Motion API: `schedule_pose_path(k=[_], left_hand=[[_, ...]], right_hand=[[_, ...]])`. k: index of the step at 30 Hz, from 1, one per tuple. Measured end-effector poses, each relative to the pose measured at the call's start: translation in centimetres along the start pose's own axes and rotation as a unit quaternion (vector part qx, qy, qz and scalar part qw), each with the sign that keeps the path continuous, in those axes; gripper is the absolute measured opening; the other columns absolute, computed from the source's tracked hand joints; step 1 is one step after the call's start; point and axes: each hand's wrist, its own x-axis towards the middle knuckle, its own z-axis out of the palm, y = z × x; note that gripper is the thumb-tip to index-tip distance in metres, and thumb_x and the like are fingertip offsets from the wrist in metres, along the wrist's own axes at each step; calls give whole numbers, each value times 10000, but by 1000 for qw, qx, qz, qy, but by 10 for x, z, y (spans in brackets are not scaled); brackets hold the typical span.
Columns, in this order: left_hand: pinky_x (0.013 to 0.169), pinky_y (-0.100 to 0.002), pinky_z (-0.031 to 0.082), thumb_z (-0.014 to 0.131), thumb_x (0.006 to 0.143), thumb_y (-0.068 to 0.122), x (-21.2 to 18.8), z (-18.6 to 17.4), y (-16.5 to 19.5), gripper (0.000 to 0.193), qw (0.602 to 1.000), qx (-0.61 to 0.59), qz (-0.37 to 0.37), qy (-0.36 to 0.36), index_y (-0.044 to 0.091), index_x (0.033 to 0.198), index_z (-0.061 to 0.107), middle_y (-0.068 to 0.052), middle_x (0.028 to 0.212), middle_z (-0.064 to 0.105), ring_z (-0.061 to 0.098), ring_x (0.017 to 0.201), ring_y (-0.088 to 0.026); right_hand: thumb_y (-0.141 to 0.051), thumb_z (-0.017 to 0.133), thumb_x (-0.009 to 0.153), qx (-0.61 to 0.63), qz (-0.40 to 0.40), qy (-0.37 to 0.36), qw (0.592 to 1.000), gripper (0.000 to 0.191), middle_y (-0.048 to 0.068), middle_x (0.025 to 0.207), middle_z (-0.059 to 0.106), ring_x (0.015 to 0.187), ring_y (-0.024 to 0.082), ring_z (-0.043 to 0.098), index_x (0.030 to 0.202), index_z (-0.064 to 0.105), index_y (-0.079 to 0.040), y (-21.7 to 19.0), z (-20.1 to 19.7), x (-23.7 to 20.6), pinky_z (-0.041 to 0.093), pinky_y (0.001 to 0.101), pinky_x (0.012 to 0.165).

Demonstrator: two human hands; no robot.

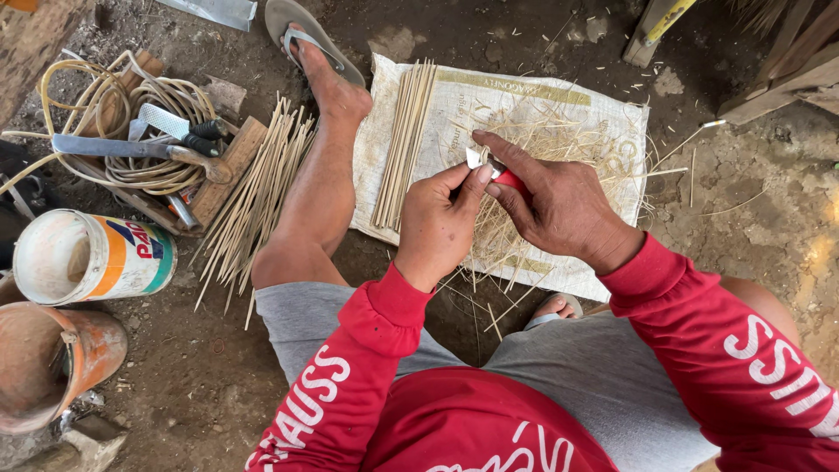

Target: The person sits on the ground and uses a utility knife to sharpen the ends of thin wooden sticks. They hold each stick in one hand and scrape the blade along it to create a point, then place the finished stick on a pile on a sack.

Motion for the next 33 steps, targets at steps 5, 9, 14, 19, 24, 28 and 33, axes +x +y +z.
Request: schedule_pose_path(k=[5, 9, 14, 19, 24, 28, 33], left_hand=[[492, -309, 349, 645, 1038, 309, -3, 2, 1, 331, 999, 28, -39, 12, 10, 931, 736, -41, 569, 535, 395, 539, -72], [481, -307, 346, 656, 1026, 320, -3, 1, -2, 325, 998, 29, -47, 16, 22, 947, 760, -32, 562, 550, 402, 526, -69], [510, -293, 406, 674, 1014, 308, -6, 3, -8, 300, 998, 21, -35, 38, 24, 1039, 768, -42, 627, 619, 484, 564, -69], [593, -288, 483, 574, 1062, 218, -2, 2, -16, 273, 1000, 20, -8, 0, 26, 1194, 717, -64, 721, 662, 574, 629, -89], [594, -293, 490, 587, 1039, 186, 7, 2, -17, 249, 998, 67, -15, -2, 29, 1144, 749, -62, 714, 682, 621, 614, -129], [540, -285, 488, 572, 1027, 185, 14, 3, -17, 245, 995, 22, -98, -27, 40, 1145, 731, -48, 689, 667, 634, 572, -117], [592, -239, 505, 570, 1034, 148, 17, 6, -32, 275, 999, -11, -30, -38, 31, 1256, 681, -30, 754, 693, 634, 657, -53]], right_hand=[[-278, 656, 1015, 8, -4, 16, 1000, 581, 86, 654, 691, 503, 252, 671, 1553, 466, -168, -3, 7, -2, 509, 381, 478], [-281, 639, 1025, 30, 11, 5, 999, 545, 73, 635, 693, 483, 211, 675, 1537, 489, -166, -4, 10, -3, 510, 354, 463], [-351, 509, 1082, 67, 120, -40, 990, 544, 62, 583, 638, 480, 188, 655, 1587, 394, -188, -6, 13, -1, 519, 355, 494], [-401, 386, 1091, 185, 283, -101, 936, 632, 74, 730, 625, 591, 163, 574, 1672, 211, -224, 15, 7, 5, 548, 359, 613], [-399, 389, 1107, 160, 212, -90, 960, 615, 65, 777, 671, 754, 108, 650, 1676, 267, -200, 36, 7, 4, 546, 334, 791], [-390, 406, 1116, 110, 204, -89, 969, 590, 63, 658, 641, 611, 170, 657, 1646, 290, -158, 40, 11, 3, 555, 357, 658], [-347, 478, 1069, 5, 13, -39, 999, 671, 61, 534, 592, 440, 251, 618, 1640, 249, -80, 31, 12, 0, 541, 395, 512]])
